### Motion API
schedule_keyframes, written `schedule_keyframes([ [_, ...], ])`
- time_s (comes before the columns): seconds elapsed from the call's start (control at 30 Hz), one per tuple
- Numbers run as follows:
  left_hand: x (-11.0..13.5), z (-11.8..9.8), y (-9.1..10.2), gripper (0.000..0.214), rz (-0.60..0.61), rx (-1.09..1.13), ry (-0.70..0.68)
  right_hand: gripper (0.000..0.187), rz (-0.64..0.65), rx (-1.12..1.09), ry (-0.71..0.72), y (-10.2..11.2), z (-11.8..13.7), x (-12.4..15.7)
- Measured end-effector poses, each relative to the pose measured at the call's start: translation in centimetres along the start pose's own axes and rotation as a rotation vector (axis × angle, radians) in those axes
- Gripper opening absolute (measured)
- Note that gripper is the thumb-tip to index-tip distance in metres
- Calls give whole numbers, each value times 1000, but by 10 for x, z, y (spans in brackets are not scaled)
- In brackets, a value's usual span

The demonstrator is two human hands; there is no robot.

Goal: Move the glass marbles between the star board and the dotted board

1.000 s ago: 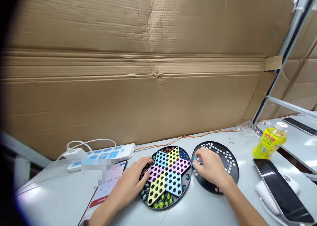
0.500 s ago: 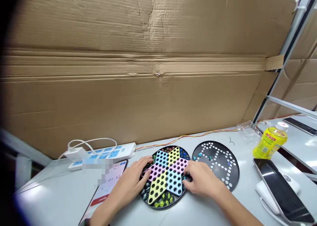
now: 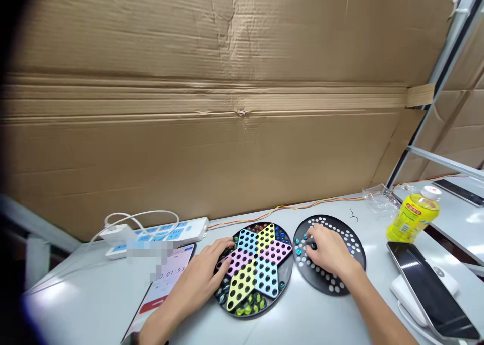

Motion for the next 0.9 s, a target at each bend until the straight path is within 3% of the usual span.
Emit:
schedule_keyframes([
  [0.07,0,1,0,35,-11,1,1,20,11,-77,32,-3,7,1],
  [0.17,0,0,1,34,-26,3,-8,17,133,-194,116,-20,30,9],
  [0.3,0,-1,3,33,-35,2,-11,13,268,-182,170,-43,52,20],
  [0.9,-1,-1,2,33,-48,-2,-13,7,267,-146,53,-54,49,23],
])
Point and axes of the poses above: each hand's wrist, its own x-axis away from the middle knuckle, its own y-axis out of the back of the hand, z = x × y, the point moved 5 cm from there along -x, towards the middle knuckle, and after that the axes turned 14 degrees about -x, right-handed, at the moved point
